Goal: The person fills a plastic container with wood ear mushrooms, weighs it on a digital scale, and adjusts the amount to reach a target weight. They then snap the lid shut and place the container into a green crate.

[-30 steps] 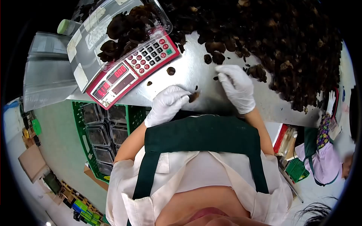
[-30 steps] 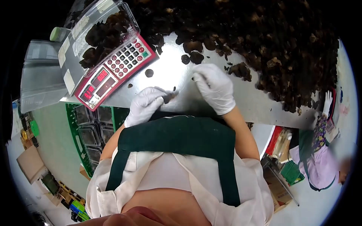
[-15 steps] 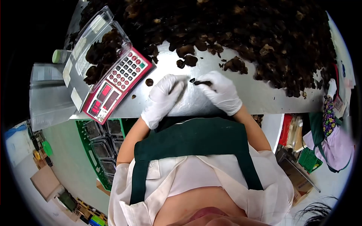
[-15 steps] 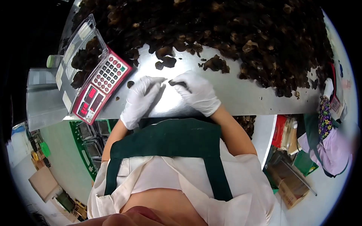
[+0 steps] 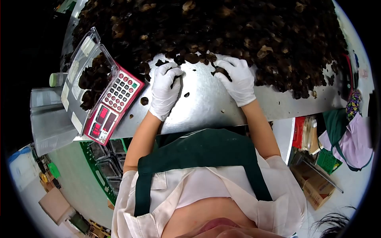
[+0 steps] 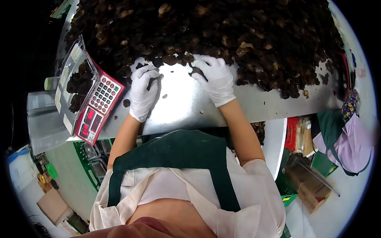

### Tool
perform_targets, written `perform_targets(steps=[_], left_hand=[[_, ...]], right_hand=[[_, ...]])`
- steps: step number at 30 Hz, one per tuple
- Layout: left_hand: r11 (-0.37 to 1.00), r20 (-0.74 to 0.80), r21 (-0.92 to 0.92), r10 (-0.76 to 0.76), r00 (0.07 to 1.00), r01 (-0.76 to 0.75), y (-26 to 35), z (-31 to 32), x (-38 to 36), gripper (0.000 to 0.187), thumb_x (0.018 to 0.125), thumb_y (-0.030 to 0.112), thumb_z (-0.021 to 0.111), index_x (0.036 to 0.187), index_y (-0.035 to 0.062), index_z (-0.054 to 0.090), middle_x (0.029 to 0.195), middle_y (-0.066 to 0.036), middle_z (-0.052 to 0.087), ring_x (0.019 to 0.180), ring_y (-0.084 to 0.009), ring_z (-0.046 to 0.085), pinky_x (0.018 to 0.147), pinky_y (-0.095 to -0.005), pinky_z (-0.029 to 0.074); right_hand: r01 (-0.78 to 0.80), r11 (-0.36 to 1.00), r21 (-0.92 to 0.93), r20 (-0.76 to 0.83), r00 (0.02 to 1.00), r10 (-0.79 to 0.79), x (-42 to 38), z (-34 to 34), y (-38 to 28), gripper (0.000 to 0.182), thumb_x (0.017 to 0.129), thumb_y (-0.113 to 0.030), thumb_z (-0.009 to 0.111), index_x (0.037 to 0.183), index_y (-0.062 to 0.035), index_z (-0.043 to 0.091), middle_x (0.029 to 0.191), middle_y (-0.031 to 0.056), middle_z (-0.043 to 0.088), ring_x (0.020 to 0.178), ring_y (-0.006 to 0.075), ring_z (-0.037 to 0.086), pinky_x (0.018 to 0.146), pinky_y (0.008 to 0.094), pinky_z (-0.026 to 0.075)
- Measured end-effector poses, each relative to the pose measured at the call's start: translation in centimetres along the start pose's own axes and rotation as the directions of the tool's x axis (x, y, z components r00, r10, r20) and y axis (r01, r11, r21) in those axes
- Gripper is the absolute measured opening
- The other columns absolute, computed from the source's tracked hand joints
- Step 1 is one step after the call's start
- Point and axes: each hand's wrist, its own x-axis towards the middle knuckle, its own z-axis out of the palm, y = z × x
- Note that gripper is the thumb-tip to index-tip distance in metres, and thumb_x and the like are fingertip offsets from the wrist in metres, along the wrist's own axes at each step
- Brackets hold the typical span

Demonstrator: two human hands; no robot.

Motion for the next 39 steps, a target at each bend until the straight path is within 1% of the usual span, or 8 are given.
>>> perform_targets(steps=[5,11,15,22,27,31,33,39], left_hand=[[0.945,-0.152,-0.280,-0.220,0.963,0.172,0.1,-1.4,-1.8,0.029,0.081,-0.019,0.059,0.100,0.0034,0.062,0.110,-0.012,0.063,0.105,-0.0249,0.063,0.094,-0.0335,0.051],[0.763,-0.053,-0.544,-0.445,0.894,0.348,1.7,-2.1,-4.0,0.029,0.084,-0.019,0.055,0.102,0.0026,0.061,0.109,-0.011,0.064,0.105,-0.0203,0.064,0.096,-0.0303,0.051],[0.842,-0.064,-0.469,-0.333,0.941,0.266,2.3,-4.3,-4.7,0.030,0.082,-0.018,0.057,0.104,0.0028,0.061,0.111,-0.013,0.066,0.104,-0.0227,0.065,0.095,-0.0319,0.051],[0.992,-0.285,-0.094,-0.103,0.953,0.079,3.0,-13.6,-3.6,0.032,0.080,-0.020,0.061,0.099,0.0045,0.063,0.110,-0.015,0.070,0.104,-0.0258,0.067,0.095,-0.0363,0.052],[0.936,-0.538,0.351,0.181,0.823,0.024,-0.8,-20.0,-0.7,0.037,0.086,-0.019,0.061,0.117,0.0017,0.063,0.120,-0.016,0.066,0.114,-0.0270,0.064,0.104,-0.0376,0.048],[0.839,-0.162,0.506,-0.135,0.977,0.200,-2.2,-21.6,0.6,0.043,0.096,0.018,0.067,0.137,0.0078,0.060,0.134,-0.019,0.060,0.128,-0.0356,0.054,0.109,-0.0434,0.042],[0.803,-0.140,0.567,-0.126,0.982,0.184,-2.3,-21.5,0.4,0.047,0.098,0.021,0.066,0.143,0.0101,0.056,0.137,-0.019,0.059,0.130,-0.0383,0.053,0.113,-0.0442,0.039],[0.940,-0.243,0.225,-0.201,0.949,0.256,-2.7,-22.1,0.1,0.050,0.102,0.019,0.061,0.150,0.0108,0.050,0.147,-0.019,0.051,0.138,-0.0345,0.048,0.117,-0.0408,0.035]], right_hand=[[-0.004,0.968,0.251,-0.071,0.997,0.023,3.7,0.3,-2.0,0.035,0.079,-0.016,0.085,0.112,-0.0125,0.074,0.108,0.0051,0.069,0.103,0.0220,0.065,0.088,0.0321,0.054],[0.272,0.962,-0.003,0.055,0.961,-0.272,10.8,3.8,-7.2,0.057,0.085,-0.033,0.079,0.138,-0.0209,0.060,0.143,0.0094,0.053,0.128,0.0297,0.052,0.101,0.0413,0.050],[0.318,0.936,-0.154,0.114,0.946,-0.303,12.8,7.4,-8.4,0.058,0.081,-0.027,0.079,0.136,-0.0288,0.061,0.137,0.0095,0.056,0.122,0.0317,0.055,0.095,0.0433,0.053],[0.163,0.939,0.303,-0.020,0.986,-0.164,10.9,5.7,-7.0,0.032,0.084,-0.015,0.081,0.116,-0.0203,0.075,0.103,0.0057,0.067,0.084,0.0206,0.068,0.074,0.0299,0.056],[0.149,0.853,0.499,-0.147,0.985,-0.086,10.5,4.7,-6.3,0.029,0.084,0.000,0.079,0.111,-0.0106,0.076,0.097,0.0040,0.068,0.084,0.0125,0.066,0.073,0.0258,0.053],[-0.191,0.604,0.774,0.076,0.974,0.212,11.2,2.5,-7.3,0.018,0.091,-0.006,0.078,0.109,-0.0061,0.077,0.105,-0.0012,0.073,0.090,0.0058,0.065,0.084,0.0216,0.052],[-0.277,0.553,0.786,0.133,0.949,0.286,12.1,1.2,-8.4,0.018,0.092,-0.008,0.077,0.110,-0.0045,0.076,0.108,0.0001,0.075,0.094,0.0055,0.066,0.088,0.0210,0.051],[-0.123,0.609,0.784,0.133,0.991,0.028,16.4,-1.5,-15.8,0.019,0.092,-0.014,0.079,0.110,-0.0066,0.078,0.106,0.0012,0.076,0.093,0.0058,0.067,0.084,0.0203,0.054]])
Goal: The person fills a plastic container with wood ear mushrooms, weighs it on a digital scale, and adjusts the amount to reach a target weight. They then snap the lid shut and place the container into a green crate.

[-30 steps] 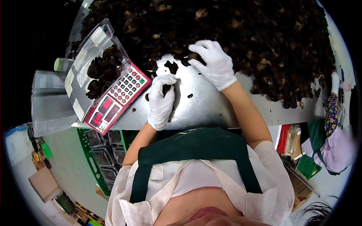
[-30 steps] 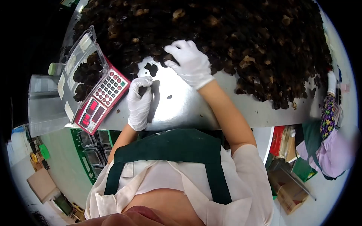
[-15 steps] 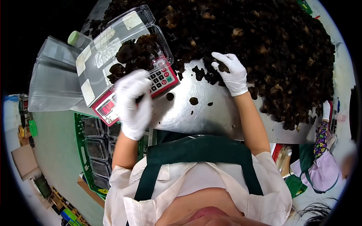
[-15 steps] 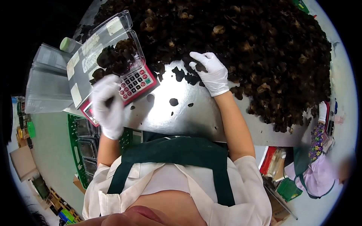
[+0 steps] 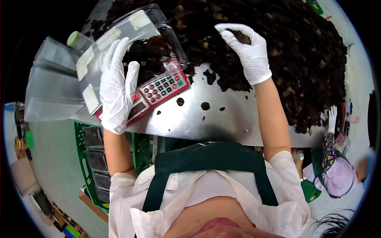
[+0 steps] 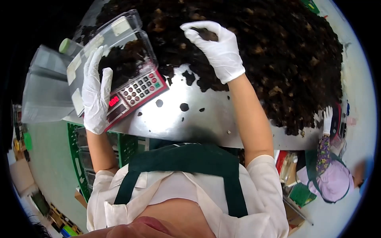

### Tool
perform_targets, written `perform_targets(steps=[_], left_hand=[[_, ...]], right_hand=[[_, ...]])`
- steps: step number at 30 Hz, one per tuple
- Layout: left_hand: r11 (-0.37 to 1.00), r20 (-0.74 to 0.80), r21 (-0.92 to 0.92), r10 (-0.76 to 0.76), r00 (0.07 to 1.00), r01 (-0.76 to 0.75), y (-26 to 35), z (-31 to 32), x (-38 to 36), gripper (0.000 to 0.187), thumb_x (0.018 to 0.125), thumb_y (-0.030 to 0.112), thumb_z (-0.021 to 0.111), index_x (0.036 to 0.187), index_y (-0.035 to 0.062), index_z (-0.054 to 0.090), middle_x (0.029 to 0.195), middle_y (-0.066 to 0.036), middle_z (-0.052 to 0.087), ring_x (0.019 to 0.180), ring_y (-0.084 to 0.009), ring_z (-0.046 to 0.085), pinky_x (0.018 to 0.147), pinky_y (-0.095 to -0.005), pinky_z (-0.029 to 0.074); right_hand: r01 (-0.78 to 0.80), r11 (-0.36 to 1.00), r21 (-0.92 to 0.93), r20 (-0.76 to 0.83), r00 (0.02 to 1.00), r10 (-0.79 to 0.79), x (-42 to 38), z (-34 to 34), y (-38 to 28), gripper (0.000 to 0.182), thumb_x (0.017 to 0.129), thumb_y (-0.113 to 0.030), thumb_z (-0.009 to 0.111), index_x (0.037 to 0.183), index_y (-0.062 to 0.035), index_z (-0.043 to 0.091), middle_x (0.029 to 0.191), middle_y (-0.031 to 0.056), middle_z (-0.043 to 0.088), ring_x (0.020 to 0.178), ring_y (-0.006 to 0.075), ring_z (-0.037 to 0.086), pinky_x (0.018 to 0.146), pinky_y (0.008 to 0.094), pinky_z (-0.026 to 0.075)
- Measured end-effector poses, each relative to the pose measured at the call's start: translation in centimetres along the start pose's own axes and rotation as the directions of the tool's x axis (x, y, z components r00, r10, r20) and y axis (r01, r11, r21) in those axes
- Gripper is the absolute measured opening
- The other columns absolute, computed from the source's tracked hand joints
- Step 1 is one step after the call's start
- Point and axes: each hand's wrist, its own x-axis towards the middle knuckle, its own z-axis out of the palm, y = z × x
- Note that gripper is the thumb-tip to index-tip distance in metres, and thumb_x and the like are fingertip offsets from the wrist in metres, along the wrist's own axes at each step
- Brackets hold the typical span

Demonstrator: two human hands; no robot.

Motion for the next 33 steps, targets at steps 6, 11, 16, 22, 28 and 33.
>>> perform_targets(steps=[6,11,16,22,28,33], left_hand=[[0.926,-0.092,-0.357,-0.163,0.982,0.120,0.3,-0.5,-0.7,0.054,0.107,0.020,0.053,0.155,0.0001,0.038,0.154,-0.018,0.045,0.145,-0.0283,0.041,0.122,-0.0378,0.028],[0.962,-0.036,-0.265,-0.082,0.996,0.070,0.8,0.0,-0.5,0.067,0.106,0.036,0.053,0.157,-0.0015,0.032,0.157,-0.020,0.042,0.145,-0.0289,0.040,0.121,-0.0391,0.030],[0.936,-0.048,-0.318,-0.172,0.984,0.148,1.9,0.7,-0.3,0.071,0.108,0.044,0.047,0.158,-0.0030,0.030,0.158,-0.020,0.041,0.148,-0.0300,0.037,0.122,-0.0399,0.026],[0.929,-0.136,-0.347,-0.188,0.973,0.131,1.0,-0.6,0.0,0.070,0.109,0.048,0.041,0.158,0.0001,0.030,0.159,-0.020,0.039,0.149,-0.0297,0.035,0.124,-0.0410,0.023],[0.936,-0.301,-0.313,-0.256,0.919,0.158,0.7,-4.6,0.7,0.069,0.109,0.051,0.038,0.155,0.0013,0.036,0.155,-0.021,0.044,0.146,-0.0299,0.041,0.121,-0.0436,0.031],[0.969,-0.341,-0.210,-0.196,0.919,0.129,-1.4,-7.6,1.3,0.061,0.108,0.043,0.047,0.151,0.0006,0.043,0.148,-0.018,0.053,0.140,-0.0268,0.049,0.118,-0.0419,0.035]], right_hand=[[0.282,0.930,0.238,0.371,0.858,-0.355,3.9,10.2,-1.3,0.028,0.087,-0.028,0.082,0.106,-0.0082,0.077,0.101,0.0070,0.075,0.098,0.0158,0.071,0.088,0.0287,0.057],[0.652,0.477,-0.589,0.578,0.753,-0.315,2.2,15.1,-1.2,0.060,0.086,-0.046,0.072,0.139,-0.0223,0.055,0.128,0.0091,0.060,0.127,0.0317,0.056,0.107,0.0503,0.042],[0.630,0.461,-0.625,0.347,0.753,-0.559,0.6,14.5,-1.2,0.052,0.087,-0.045,0.071,0.132,-0.0206,0.061,0.130,0.0088,0.060,0.122,0.0308,0.058,0.106,0.0513,0.043],[0.316,0.924,0.216,-0.018,0.947,-0.320,2.4,7.7,-0.7,0.024,0.097,-0.027,0.072,0.113,-0.0102,0.076,0.107,0.0031,0.074,0.101,0.0145,0.067,0.096,0.0279,0.052],[-0.253,0.939,0.231,-0.149,0.945,0.292,-1.4,-2.1,3.7,0.021,0.096,-0.021,0.075,0.109,-0.0046,0.074,0.082,-0.0022,0.062,0.060,0.0013,0.043,0.051,0.0179,0.029],[-0.373,0.845,0.384,-0.108,0.890,0.443,-5.2,-6.2,7.9,0.025,0.101,-0.030,0.067,0.096,-0.0055,0.068,0.071,-0.0052,0.054,0.053,0.0022,0.041,0.045,0.0181,0.028]])
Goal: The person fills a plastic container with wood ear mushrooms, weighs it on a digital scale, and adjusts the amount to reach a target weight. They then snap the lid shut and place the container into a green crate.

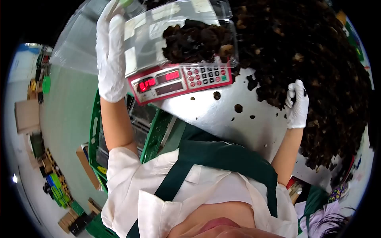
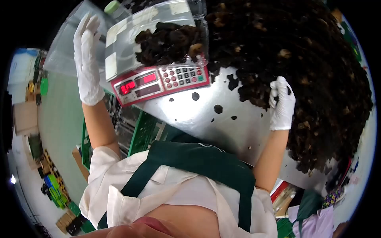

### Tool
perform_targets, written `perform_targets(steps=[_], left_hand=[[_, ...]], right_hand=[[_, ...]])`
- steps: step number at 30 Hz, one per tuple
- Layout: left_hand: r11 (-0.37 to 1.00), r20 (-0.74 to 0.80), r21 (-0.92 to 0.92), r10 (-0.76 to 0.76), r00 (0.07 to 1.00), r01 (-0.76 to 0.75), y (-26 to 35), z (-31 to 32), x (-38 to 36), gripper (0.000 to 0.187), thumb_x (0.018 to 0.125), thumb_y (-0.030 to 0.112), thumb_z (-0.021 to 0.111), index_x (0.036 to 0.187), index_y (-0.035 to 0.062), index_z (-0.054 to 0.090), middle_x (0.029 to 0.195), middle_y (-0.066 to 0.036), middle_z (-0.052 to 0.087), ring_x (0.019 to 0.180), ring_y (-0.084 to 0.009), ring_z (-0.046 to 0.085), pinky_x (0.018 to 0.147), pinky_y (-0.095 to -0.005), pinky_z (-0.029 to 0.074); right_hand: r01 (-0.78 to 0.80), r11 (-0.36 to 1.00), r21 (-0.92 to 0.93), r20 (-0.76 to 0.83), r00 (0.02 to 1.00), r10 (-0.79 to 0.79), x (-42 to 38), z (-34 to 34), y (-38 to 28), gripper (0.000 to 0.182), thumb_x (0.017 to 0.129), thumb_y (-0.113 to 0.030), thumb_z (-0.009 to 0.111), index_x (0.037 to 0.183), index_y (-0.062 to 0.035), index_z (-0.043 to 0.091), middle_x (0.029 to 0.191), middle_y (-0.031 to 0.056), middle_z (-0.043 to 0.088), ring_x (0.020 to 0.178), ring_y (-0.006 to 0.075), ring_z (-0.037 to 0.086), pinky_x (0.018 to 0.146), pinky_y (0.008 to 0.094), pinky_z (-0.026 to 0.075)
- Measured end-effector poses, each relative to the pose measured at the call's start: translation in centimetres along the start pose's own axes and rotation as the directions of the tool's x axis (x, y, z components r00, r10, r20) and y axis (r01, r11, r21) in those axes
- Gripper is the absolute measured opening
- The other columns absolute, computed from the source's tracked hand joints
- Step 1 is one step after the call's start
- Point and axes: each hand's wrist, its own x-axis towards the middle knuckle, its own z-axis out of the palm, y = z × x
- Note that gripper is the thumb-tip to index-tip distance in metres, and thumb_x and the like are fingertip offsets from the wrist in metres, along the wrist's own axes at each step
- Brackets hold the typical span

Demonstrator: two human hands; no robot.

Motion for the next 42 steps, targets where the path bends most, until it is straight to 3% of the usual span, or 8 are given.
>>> perform_targets(steps=[9,11,14,15,22,28,32,42], left_hand=[[1.000,0.207,-0.026,0.001,0.978,0.005,1.7,1.9,1.1,0.055,0.105,0.019,0.059,0.153,0.0017,0.039,0.151,-0.011,0.049,0.140,-0.0203,0.044,0.116,-0.0350,0.034],[0.890,0.490,-0.295,-0.171,0.855,0.347,2.3,2.1,0.6,0.054,0.105,0.023,0.057,0.152,0.0012,0.040,0.154,-0.012,0.045,0.143,-0.0218,0.041,0.116,-0.0348,0.034],[0.984,0.524,-0.178,0.100,0.846,-0.006,-0.5,3.5,-0.4,0.056,0.102,0.024,0.063,0.151,0.0039,0.046,0.146,-0.015,0.055,0.134,-0.0256,0.053,0.116,-0.0366,0.035],[0.867,0.586,0.162,0.300,0.753,-0.471,-1.2,3.6,0.0,0.061,0.104,0.045,0.053,0.151,0.0067,0.046,0.151,-0.018,0.050,0.144,-0.0324,0.043,0.121,-0.0446,0.029],[0.781,0.621,0.412,0.136,0.772,-0.470,-0.6,5.9,-2.8,0.066,0.100,0.044,0.057,0.152,0.0055,0.044,0.152,-0.024,0.046,0.144,-0.0402,0.038,0.122,-0.0492,0.025],[0.882,0.572,0.253,0.195,0.797,-0.397,0.6,6.1,-3.2,0.068,0.100,0.034,0.061,0.154,0.0008,0.038,0.155,-0.024,0.042,0.146,-0.0406,0.037,0.121,-0.0468,0.029],[0.902,0.524,0.303,0.111,0.844,-0.307,1.2,6.1,-3.8,0.068,0.100,0.027,0.064,0.155,0.0005,0.036,0.158,-0.021,0.039,0.145,-0.0357,0.039,0.120,-0.0425,0.032],[0.997,0.089,-0.025,0.073,0.993,-0.071,1.7,4.8,-5.7,0.074,0.095,0.013,0.071,0.157,0.0028,0.031,0.158,-0.015,0.039,0.144,-0.0291,0.040,0.120,-0.0440,0.031]], right_hand=[[0.272,0.903,-0.332,0.254,0.948,-0.192,-2.6,8.1,-5.2,0.018,0.098,-0.018,0.061,0.111,-0.0074,0.070,0.090,-0.0036,0.061,0.074,0.0049,0.051,0.063,0.0207,0.040],[0.301,0.893,-0.335,0.248,0.942,-0.224,-2.8,8.8,-5.1,0.016,0.097,-0.013,0.064,0.111,-0.0059,0.070,0.085,-0.0046,0.060,0.072,0.0039,0.050,0.063,0.0197,0.041],[0.293,0.902,-0.317,0.254,0.942,-0.217,-2.3,8.1,-4.2,0.018,0.100,-0.015,0.066,0.115,-0.0054,0.071,0.085,-0.0051,0.059,0.073,0.0032,0.050,0.063,0.0192,0.040],[0.296,0.904,-0.309,0.251,0.942,-0.222,-2.3,7.9,-4.1,0.023,0.101,-0.019,0.063,0.117,-0.0053,0.070,0.083,-0.0043,0.055,0.071,0.0058,0.047,0.063,0.0213,0.039],[0.439,0.885,-0.157,0.363,0.859,-0.362,-1.7,13.0,-5.8,0.046,0.090,-0.034,0.076,0.121,-0.0017,0.065,0.095,0.0000,0.059,0.087,0.0101,0.056,0.080,0.0274,0.049],[0.894,0.059,-0.445,0.655,0.370,-0.659,-1.7,20.7,0.0,0.045,0.094,-0.040,0.067,0.131,-0.0151,0.063,0.132,0.0103,0.064,0.128,0.0323,0.056,0.110,0.0523,0.042],[0.908,0.073,-0.412,0.595,0.329,-0.733,-3.5,17.1,-0.4,0.047,0.093,-0.040,0.066,0.136,-0.0200,0.062,0.142,0.0087,0.058,0.131,0.0290,0.054,0.112,0.0512,0.041],[0.559,0.316,-0.766,0.375,0.789,-0.486,0.0,1.4,4.1,0.016,0.086,-0.021,0.070,0.100,-0.0141,0.076,0.106,0.0031,0.068,0.104,0.0271,0.060,0.093,0.0398,0.049]])
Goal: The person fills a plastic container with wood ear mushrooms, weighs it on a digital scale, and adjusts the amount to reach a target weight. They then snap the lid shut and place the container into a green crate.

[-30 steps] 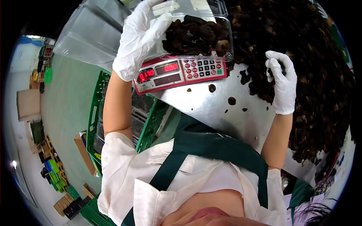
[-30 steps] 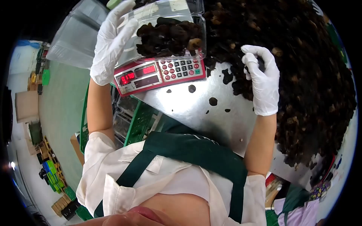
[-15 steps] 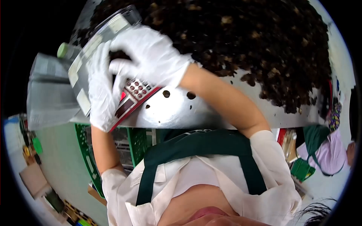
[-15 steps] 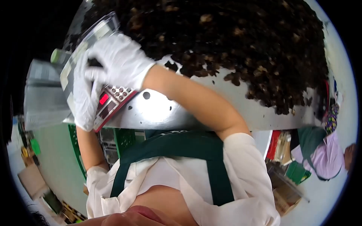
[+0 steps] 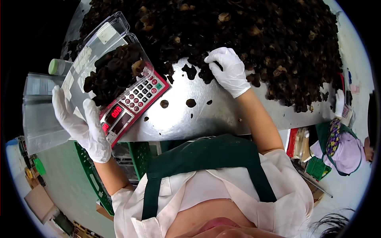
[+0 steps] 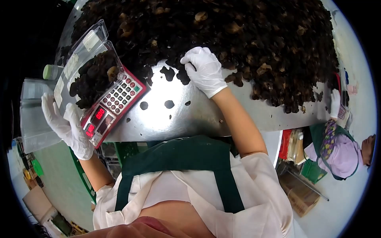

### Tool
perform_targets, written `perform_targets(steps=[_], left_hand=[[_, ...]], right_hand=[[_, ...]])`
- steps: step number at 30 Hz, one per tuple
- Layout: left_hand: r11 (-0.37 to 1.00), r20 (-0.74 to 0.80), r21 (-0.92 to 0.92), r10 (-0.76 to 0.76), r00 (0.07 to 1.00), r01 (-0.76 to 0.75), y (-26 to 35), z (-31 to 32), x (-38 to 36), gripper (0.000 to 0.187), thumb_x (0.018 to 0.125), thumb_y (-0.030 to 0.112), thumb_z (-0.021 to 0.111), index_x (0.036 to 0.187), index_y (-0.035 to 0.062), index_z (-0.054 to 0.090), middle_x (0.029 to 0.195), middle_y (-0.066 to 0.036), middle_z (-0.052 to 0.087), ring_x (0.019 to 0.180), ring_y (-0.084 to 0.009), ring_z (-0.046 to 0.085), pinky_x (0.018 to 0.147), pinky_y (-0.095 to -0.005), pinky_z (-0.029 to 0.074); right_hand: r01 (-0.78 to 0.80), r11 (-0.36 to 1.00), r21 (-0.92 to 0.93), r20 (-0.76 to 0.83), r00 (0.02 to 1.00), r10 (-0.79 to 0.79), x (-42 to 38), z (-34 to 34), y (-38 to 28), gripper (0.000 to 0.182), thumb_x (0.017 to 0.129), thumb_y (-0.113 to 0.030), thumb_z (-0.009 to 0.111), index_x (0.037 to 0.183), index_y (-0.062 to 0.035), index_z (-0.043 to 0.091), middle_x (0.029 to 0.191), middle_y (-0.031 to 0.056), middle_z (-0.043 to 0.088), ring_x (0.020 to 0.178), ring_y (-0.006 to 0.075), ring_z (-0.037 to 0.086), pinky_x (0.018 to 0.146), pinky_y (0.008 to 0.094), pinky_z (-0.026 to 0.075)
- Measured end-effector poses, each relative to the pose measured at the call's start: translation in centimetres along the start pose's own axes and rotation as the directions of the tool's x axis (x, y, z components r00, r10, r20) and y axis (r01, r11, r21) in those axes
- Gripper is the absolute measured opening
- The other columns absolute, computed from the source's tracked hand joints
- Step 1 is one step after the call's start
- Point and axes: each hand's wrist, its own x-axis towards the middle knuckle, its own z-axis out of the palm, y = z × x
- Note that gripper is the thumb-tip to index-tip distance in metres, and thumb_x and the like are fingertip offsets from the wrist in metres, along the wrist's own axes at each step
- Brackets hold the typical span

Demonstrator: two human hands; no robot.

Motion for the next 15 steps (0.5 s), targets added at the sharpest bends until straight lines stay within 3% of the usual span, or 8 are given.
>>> perform_targets(steps=[1,3,5,7,9,11,13,15], left_hand=[[1.000,-0.049,0.004,0.020,0.999,-0.020,0.4,-0.3,-0.3,0.072,0.095,0.011,0.070,0.156,0.0016,0.032,0.157,-0.015,0.040,0.144,-0.0297,0.040,0.120,-0.0447,0.031],[0.998,-0.080,-0.042,0.038,0.996,-0.042,1.1,0.1,-1.3,0.067,0.095,0.003,0.065,0.155,0.0007,0.033,0.158,-0.017,0.039,0.144,-0.0311,0.041,0.121,-0.0468,0.030],[0.975,-0.057,-0.033,0.216,0.975,-0.218,1.7,0.6,-2.2,0.066,0.093,-0.003,0.060,0.154,-0.0006,0.034,0.157,-0.020,0.039,0.145,-0.0325,0.041,0.122,-0.0475,0.029],[0.962,0.015,0.022,0.271,0.962,-0.271,2.5,1.4,-3.1,0.066,0.089,-0.009,0.058,0.151,-0.0033,0.038,0.156,-0.023,0.040,0.145,-0.0329,0.041,0.122,-0.0459,0.030],[0.979,0.123,0.005,0.202,0.971,-0.205,2.9,2.1,-4.6,0.063,0.091,-0.009,0.057,0.150,-0.0038,0.038,0.156,-0.020,0.042,0.145,-0.0306,0.042,0.123,-0.0449,0.027],[0.947,0.212,0.056,0.297,0.931,-0.315,3.4,3.6,-5.1,0.056,0.089,-0.010,0.059,0.144,-0.0028,0.049,0.149,-0.020,0.049,0.139,-0.0314,0.048,0.120,-0.0418,0.032],[0.951,0.332,0.009,0.289,0.898,-0.309,3.7,5.6,-5.8,0.049,0.089,-0.008,0.063,0.138,0.0005,0.057,0.141,-0.020,0.056,0.131,-0.0320,0.055,0.114,-0.0405,0.040],[0.973,0.395,-0.092,0.229,0.889,-0.210,3.8,8.2,-6.6,0.043,0.091,-0.005,0.065,0.133,0.0023,0.062,0.135,-0.018,0.060,0.125,-0.0313,0.059,0.107,-0.0382,0.046]], right_hand=[[0.001,1.000,0.005,0.003,1.000,-0.001,-0.1,0.1,-0.2,0.016,0.086,-0.021,0.070,0.100,-0.0141,0.076,0.106,0.0031,0.068,0.104,0.0271,0.060,0.093,0.0398,0.049],[0.055,0.970,-0.236,0.008,0.998,-0.054,0.5,0.6,-1.8,0.023,0.084,-0.032,0.075,0.096,-0.0128,0.076,0.111,0.0022,0.066,0.110,0.0256,0.057,0.097,0.0415,0.046],[0.047,0.956,-0.291,-0.016,0.998,-0.054,1.1,2.1,-2.1,0.032,0.081,-0.040,0.078,0.095,-0.0113,0.077,0.114,0.0019,0.063,0.113,0.0240,0.055,0.100,0.0431,0.042],[0.011,0.918,-0.396,0.076,0.997,0.020,1.9,3.0,-2.1,0.036,0.080,-0.043,0.078,0.096,-0.0096,0.078,0.115,0.0025,0.063,0.112,0.0243,0.054,0.101,0.0431,0.041],[-0.031,0.921,-0.388,0.080,0.995,0.067,2.0,3.2,-2.0,0.034,0.081,-0.041,0.078,0.098,-0.0118,0.079,0.114,0.0017,0.064,0.112,0.0238,0.055,0.101,0.0429,0.040],[0.001,0.974,-0.229,-0.029,1.000,-0.008,1.5,3.0,-1.6,0.029,0.083,-0.039,0.078,0.098,-0.0151,0.080,0.114,0.0004,0.064,0.112,0.0234,0.055,0.102,0.0438,0.039],[0.031,0.986,-0.161,-0.094,0.994,-0.047,1.0,1.2,-2.9,0.024,0.082,-0.035,0.080,0.098,-0.0180,0.080,0.109,-0.0003,0.066,0.110,0.0239,0.057,0.101,0.0433,0.041],[0.062,0.996,0.063,-0.133,0.990,-0.053,0.4,-0.3,-3.9,0.024,0.075,-0.023,0.085,0.097,-0.0151,0.080,0.104,0.0016,0.070,0.102,0.0238,0.061,0.091,0.0377,0.049]])
